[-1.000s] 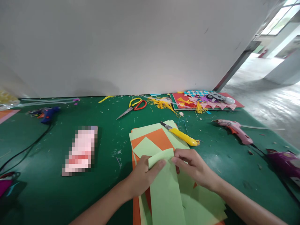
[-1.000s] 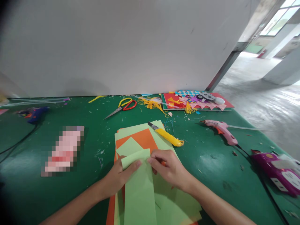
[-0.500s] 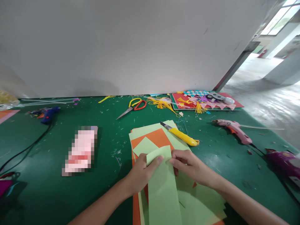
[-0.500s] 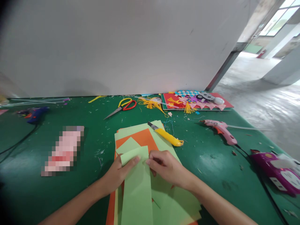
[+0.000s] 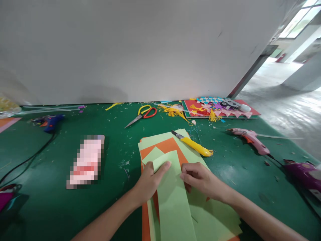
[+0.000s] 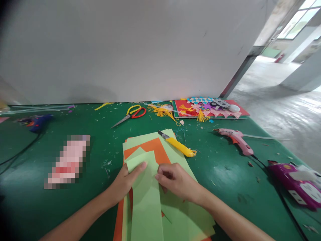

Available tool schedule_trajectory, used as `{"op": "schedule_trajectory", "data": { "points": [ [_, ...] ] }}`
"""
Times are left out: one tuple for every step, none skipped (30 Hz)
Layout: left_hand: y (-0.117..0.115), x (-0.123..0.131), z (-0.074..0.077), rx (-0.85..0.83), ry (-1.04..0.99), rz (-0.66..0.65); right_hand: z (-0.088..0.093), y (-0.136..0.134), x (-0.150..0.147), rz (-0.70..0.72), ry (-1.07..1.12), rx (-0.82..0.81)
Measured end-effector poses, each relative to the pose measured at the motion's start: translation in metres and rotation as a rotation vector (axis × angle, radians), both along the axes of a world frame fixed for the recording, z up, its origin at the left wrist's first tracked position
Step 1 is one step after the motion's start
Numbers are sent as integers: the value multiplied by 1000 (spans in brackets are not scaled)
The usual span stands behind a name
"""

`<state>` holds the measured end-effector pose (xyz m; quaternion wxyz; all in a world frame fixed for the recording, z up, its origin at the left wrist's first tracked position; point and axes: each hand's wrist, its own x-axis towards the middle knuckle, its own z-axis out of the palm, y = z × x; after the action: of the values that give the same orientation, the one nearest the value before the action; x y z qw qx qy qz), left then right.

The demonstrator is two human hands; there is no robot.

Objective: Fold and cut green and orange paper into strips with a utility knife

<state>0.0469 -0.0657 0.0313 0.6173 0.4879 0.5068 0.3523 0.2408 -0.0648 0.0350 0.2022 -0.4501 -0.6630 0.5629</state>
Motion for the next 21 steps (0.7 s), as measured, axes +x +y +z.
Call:
{"op": "schedule_trajectory", "data": {
  "points": [
    [0, 0, 0, -12, 4, 3, -1, 0, 0, -4, 3, -6],
    [1, 0, 0, -26, 7, 3, -2, 0, 0, -9, 8, -9],
    [1, 0, 1, -40, 6, 0, -2, 0, 0, -13, 14, -10],
    [1, 0, 1, -51, 3, -2, -3, 0, 0, -15, 18, -11],
    [1, -1, 2, -59, -3, -4, -4, 0, 0, -18, 21, -9],
    [1, -1, 2, -64, -10, -6, -4, 0, 0, -20, 23, -8],
    [1, -1, 3, -69, -17, -5, -5, 0, 0, -23, 25, -9],
    [1, 0, 3, -75, -22, -2, -5, 0, 0, -25, 27, -11],
    [1, 0, 3, -82, -27, 1, -5, 0, 0, -26, 30, -18],
    [1, 0, 3, -89, -34, 5, -5, 0, 0, -26, 35, -27],
    [1, -1, 3, -93, -43, 13, -5, 0, 0, -23, 41, -39],
    [2, -1, 2, -93, -56, 26, -5, 0, 0, -19, 46, -54],
    [2, -1, 1, -94, -74, 43, -5, 0, 0, -14, 54, -69],
    [4, -2, 0, -101, -98, 63, -5, 0, 0, -7, 61, -82],
    [5, -2, -1, -115, -128, 86, -5, -1, 0, -2, 67, -91],
    [7, -3, -2, -132, -163, 113, -4, -1, 0, 2, 71, -98],
    [9, -4, -3, -150, -202, 144, -4, -1, 0, 4, 74, -102],
    [11, -5, -4, -165, -240, 178, -4, -1, 0, 4, 76, -103],
    [14, -6, -5, -177, -274, 212, -3, -1, 0, -1, 78, -101],
    [16, -7, -5, -182, -300, 246, -3, -1, -1, -6, 81, -97],
    [17, -8, -6, -186, -315, 273, -2, -1, -1, -12, 88, -92]
  ]
}}
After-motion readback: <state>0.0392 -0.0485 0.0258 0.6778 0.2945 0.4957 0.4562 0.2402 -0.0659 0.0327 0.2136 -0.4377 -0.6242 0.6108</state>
